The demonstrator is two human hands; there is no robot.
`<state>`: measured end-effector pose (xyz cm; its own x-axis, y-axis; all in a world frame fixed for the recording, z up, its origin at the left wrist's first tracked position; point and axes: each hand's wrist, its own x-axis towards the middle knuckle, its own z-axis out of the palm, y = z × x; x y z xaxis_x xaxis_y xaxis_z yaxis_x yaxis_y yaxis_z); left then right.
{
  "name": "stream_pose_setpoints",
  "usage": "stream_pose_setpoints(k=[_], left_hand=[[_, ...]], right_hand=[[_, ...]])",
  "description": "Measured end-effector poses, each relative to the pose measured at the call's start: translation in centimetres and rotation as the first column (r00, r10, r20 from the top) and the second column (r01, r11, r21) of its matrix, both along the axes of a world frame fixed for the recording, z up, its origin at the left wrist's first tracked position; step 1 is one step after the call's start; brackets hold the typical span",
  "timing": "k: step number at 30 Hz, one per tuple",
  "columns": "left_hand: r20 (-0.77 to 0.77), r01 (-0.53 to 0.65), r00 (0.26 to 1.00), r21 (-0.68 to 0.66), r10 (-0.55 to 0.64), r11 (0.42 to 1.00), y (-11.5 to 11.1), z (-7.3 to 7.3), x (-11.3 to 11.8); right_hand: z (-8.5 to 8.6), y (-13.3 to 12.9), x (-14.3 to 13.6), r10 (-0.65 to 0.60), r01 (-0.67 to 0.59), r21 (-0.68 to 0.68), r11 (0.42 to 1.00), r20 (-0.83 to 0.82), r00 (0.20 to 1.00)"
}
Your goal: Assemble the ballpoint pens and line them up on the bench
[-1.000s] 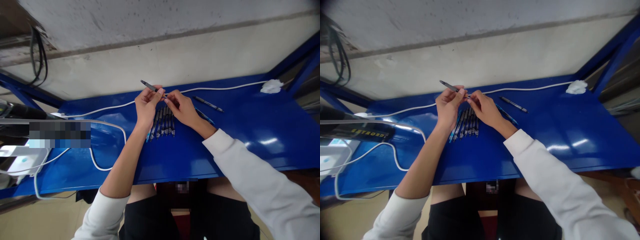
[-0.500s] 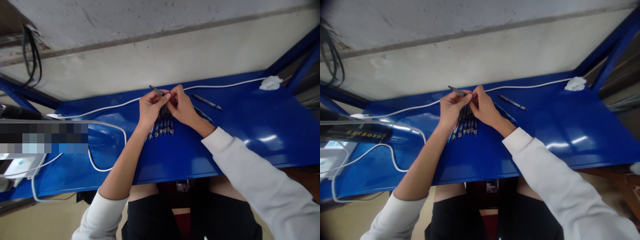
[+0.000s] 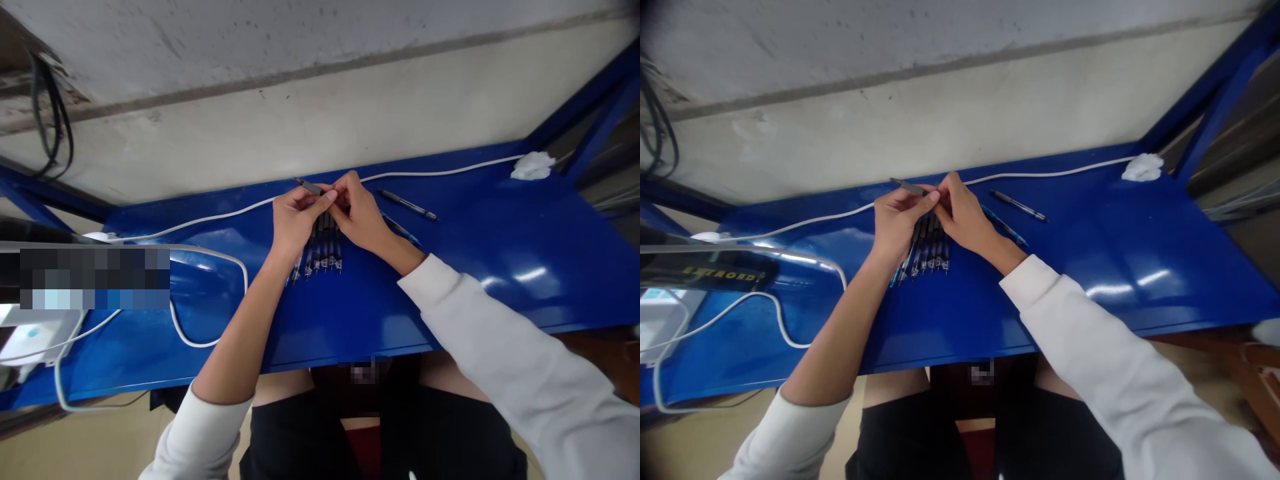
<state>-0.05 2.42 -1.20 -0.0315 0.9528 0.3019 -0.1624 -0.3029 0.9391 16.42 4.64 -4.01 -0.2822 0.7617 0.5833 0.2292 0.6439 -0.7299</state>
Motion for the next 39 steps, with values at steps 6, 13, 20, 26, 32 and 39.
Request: stream_pose_setpoints(k=[6,13,20,26,32,39], left_hand=[[-0.072,-0.018,0.997,0.058,0.022,0.998,0.3,-0.2,-0.4],[-0.042,0.001,0.999,0.038,0.0,0.999,0.6,-0.6,-0.3],[-0.023,-0.008,1.0,0.025,0.009,1.0,0.5,-0.6,0.1],[-0.014,-0.003,1.0,0.023,0.003,1.0,0.6,-0.3,0.2],[-0.073,-0.001,0.997,0.04,0.004,0.999,0.8,-0.4,0.1],[-0.029,-0.094,0.995,0.056,0.096,0.994,0.4,0.4,0.1]], right_hand=[[-0.1,0.0,0.4,-0.066,0.063,0.059,0.996,0.051,0.996],[-0.3,0.1,0.6,-0.082,0.077,0.06,0.995,0.077,0.994],[-0.2,0.1,0.9,-0.12,0.109,0.091,0.99,0.115,0.986],[0.0,-0.1,0.9,-0.134,0.126,0.076,0.989,0.117,0.984],[0.6,-0.3,0.7,-0.136,0.131,0.047,0.99,0.11,0.985],[0.7,-0.4,0.5,-0.152,0.144,0.062,0.988,0.141,0.978]])
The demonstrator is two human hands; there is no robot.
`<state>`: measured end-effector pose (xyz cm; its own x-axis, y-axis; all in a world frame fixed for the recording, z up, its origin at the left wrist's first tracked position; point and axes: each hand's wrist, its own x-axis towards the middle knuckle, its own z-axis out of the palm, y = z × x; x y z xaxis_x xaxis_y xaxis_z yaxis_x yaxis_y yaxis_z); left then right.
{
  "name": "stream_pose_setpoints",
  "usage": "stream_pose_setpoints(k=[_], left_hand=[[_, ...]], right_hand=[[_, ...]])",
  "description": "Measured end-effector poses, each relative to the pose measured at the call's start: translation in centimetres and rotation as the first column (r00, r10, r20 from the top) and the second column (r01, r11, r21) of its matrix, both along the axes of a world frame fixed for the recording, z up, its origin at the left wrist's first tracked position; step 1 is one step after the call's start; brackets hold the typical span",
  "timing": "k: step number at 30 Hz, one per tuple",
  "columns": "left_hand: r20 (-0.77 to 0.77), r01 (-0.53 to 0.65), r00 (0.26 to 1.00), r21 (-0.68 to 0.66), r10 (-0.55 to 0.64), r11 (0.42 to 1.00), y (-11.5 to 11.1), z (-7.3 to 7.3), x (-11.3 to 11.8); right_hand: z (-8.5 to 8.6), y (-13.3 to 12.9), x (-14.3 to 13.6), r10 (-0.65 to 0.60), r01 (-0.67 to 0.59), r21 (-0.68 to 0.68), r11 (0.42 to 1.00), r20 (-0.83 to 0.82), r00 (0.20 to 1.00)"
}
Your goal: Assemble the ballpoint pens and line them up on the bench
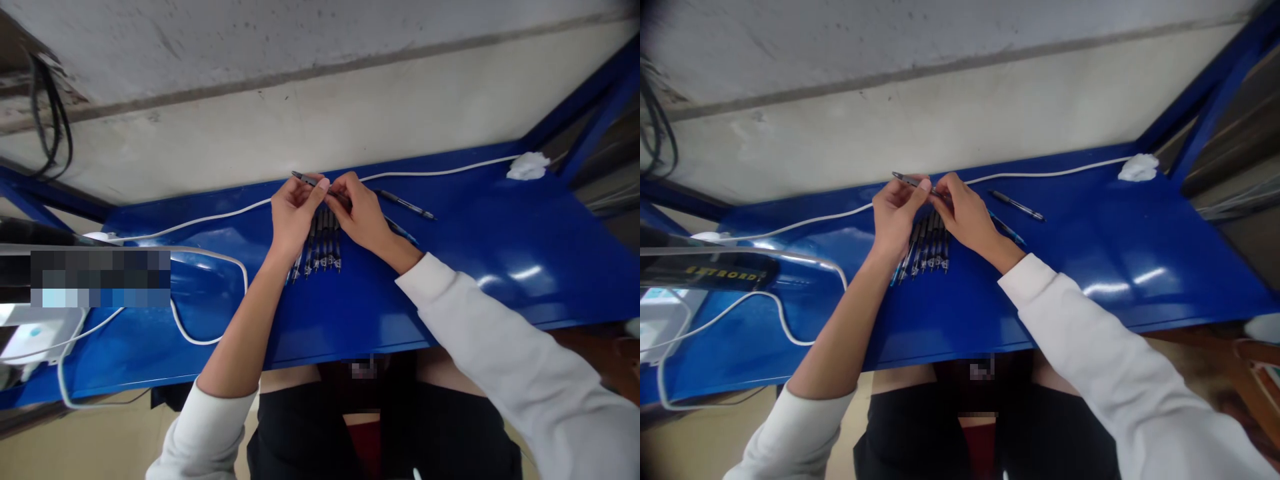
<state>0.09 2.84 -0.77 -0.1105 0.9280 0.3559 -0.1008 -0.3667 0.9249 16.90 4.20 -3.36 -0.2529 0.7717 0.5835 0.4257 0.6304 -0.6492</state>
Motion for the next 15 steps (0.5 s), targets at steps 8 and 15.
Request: stream_pose_setpoints(k=[8,15], left_hand=[[0.002,-0.021,1.0,-0.007,0.021,1.0,0.09,0.28,-0.09],[0.025,0.032,0.999,-0.019,-0.032,0.999,-0.12,0.35,-0.06]], right_hand=[[0.34,-0.25,0.06,0.01,-0.01,0.013,1.0,-0.005,1.0],[0.39,-0.31,0.14,0.02,-0.019,0.011,1.0,-0.023,1.0]])
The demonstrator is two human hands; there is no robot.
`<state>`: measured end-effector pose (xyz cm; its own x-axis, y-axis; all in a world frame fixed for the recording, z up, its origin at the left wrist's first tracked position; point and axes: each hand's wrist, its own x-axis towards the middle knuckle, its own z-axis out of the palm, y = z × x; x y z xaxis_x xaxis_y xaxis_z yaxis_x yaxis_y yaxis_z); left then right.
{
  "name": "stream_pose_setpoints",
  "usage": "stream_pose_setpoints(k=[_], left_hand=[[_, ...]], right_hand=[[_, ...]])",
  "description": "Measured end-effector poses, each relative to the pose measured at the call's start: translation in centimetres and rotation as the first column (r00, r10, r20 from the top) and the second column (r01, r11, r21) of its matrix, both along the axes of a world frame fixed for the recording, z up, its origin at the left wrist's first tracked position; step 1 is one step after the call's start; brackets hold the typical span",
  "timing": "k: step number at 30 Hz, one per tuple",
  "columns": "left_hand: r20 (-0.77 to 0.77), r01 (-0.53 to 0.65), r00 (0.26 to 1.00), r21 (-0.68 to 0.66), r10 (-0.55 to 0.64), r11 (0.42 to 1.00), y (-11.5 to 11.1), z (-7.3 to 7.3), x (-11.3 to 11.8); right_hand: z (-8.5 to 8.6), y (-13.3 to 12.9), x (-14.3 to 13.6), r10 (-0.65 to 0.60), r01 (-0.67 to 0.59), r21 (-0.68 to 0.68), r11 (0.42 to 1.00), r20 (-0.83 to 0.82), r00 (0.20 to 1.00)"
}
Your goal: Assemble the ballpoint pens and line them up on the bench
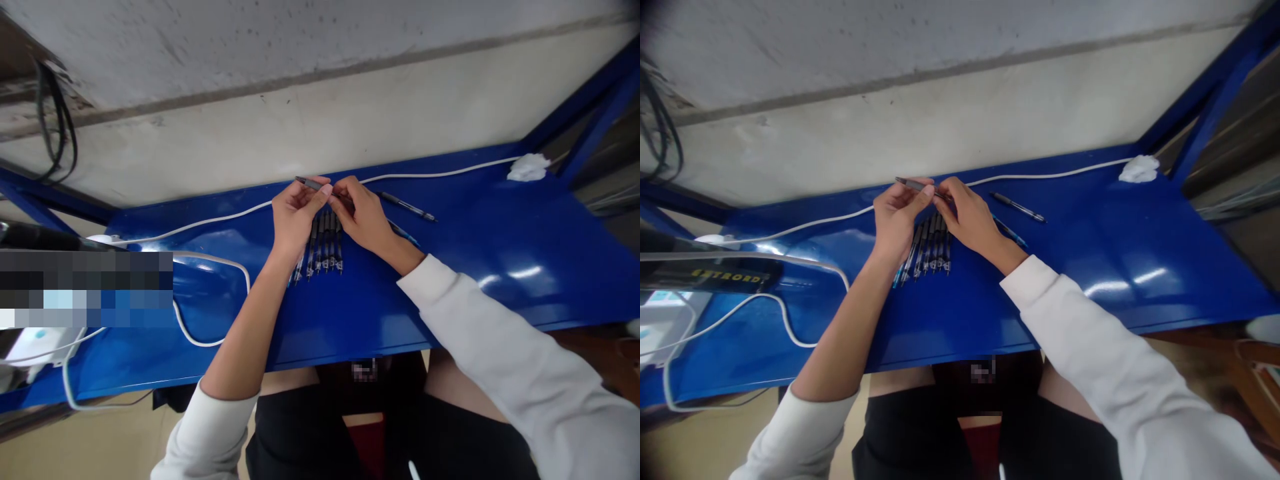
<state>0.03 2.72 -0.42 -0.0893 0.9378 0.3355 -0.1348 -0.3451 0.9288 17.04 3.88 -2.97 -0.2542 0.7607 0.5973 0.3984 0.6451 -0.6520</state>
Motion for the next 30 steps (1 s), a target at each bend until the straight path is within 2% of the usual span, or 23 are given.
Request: stream_pose_setpoints(k=[7,14,22,30], left_hand=[[0.034,0.022,0.999,-0.024,-0.021,0.999,0.32,-0.36,-0.02],[0.091,0.036,0.995,-0.017,-0.034,0.999,0.16,0.03,-0.08],[0.059,-0.005,0.998,0.01,0.004,1.0,0.06,-0.51,-0.21],[0.069,0.008,0.998,-0.006,-0.008,1.0,-0.27,-0.73,-0.09]], right_hand=[[-0.34,0.17,-0.15,-0.027,0.027,0.007,1.0,-0.009,1.0],[-0.4,0.4,0.02,-0.001,0.0,-0.017,1.0,-0.043,0.999],[-0.27,0.39,-0.36,0.028,-0.028,0.003,1.0,-0.01,1.0],[-0.09,0.41,-0.37,0.044,-0.044,-0.019,0.999,-0.014,0.999]])
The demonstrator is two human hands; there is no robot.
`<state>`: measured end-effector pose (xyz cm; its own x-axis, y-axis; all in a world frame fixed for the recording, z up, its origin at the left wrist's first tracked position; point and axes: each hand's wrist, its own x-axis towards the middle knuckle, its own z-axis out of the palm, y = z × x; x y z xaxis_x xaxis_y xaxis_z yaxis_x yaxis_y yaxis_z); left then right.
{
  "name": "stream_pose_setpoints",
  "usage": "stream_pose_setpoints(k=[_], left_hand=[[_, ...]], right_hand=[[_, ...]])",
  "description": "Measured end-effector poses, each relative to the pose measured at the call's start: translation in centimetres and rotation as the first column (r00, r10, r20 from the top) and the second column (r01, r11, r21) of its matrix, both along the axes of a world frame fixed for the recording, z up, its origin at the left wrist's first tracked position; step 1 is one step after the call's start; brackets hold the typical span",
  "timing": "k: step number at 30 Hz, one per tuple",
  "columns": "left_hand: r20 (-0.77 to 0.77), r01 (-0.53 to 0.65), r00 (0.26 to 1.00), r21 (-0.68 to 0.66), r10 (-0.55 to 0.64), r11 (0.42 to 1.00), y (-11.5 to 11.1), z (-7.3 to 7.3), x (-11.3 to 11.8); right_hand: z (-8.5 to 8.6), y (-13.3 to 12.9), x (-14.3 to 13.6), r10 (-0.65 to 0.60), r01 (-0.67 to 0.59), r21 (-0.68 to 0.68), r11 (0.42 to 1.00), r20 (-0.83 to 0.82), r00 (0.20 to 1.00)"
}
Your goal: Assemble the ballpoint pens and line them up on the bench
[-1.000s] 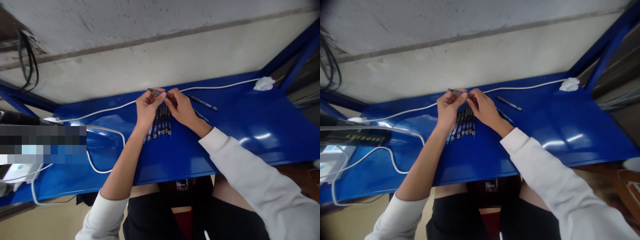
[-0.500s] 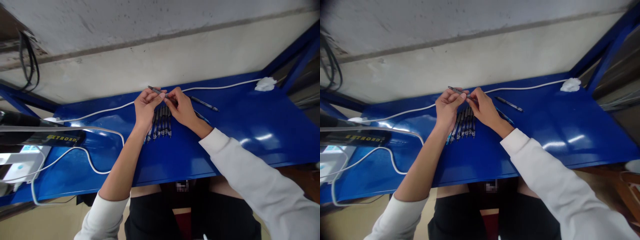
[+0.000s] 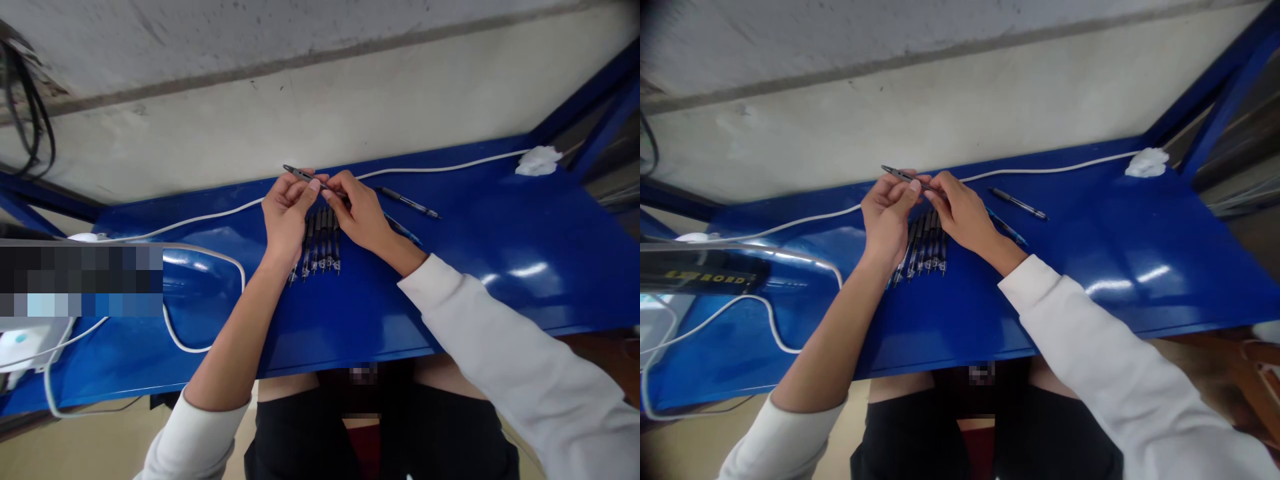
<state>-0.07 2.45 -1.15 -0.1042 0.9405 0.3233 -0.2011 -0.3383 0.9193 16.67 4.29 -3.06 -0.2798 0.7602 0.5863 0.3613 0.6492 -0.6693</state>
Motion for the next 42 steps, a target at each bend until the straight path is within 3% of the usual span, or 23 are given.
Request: stream_pose_setpoints(k=[10,18,24,31,37,42], left_hand=[[-0.003,-0.028,1.0,-0.023,0.028,0.999,-0.19,-0.21,0.45],[-0.032,-0.063,0.998,-0.036,0.062,0.997,-0.31,-0.45,0.35],[-0.04,-0.053,0.998,-0.019,0.052,0.998,-0.24,-0.49,0.38],[-0.052,-0.087,0.995,-0.008,0.086,0.996,-0.4,-0.24,0.44],[-0.034,-0.054,0.998,-0.021,0.054,0.998,-0.54,-0.15,0.5],[-0.047,-0.062,0.997,-0.008,0.062,0.998,-0.55,-0.17,0.45]], right_hand=[[-0.44,0.02,-0.21,-0.043,0.041,-0.04,0.998,-0.029,0.999],[0.22,-0.12,0.05,-0.026,0.027,-0.031,0.999,0.057,0.998],[0.04,-0.2,-0.11,-0.032,0.032,-0.017,0.999,-0.013,0.999],[0.16,-0.1,0.08,-0.013,0.012,0.026,1.0,0.038,0.999],[-0.14,-0.07,-0.12,0.002,-0.002,-0.008,1.0,-0.06,0.998],[0.1,-0.04,0.02,0.018,-0.018,-0.01,1.0,-0.018,1.0]])
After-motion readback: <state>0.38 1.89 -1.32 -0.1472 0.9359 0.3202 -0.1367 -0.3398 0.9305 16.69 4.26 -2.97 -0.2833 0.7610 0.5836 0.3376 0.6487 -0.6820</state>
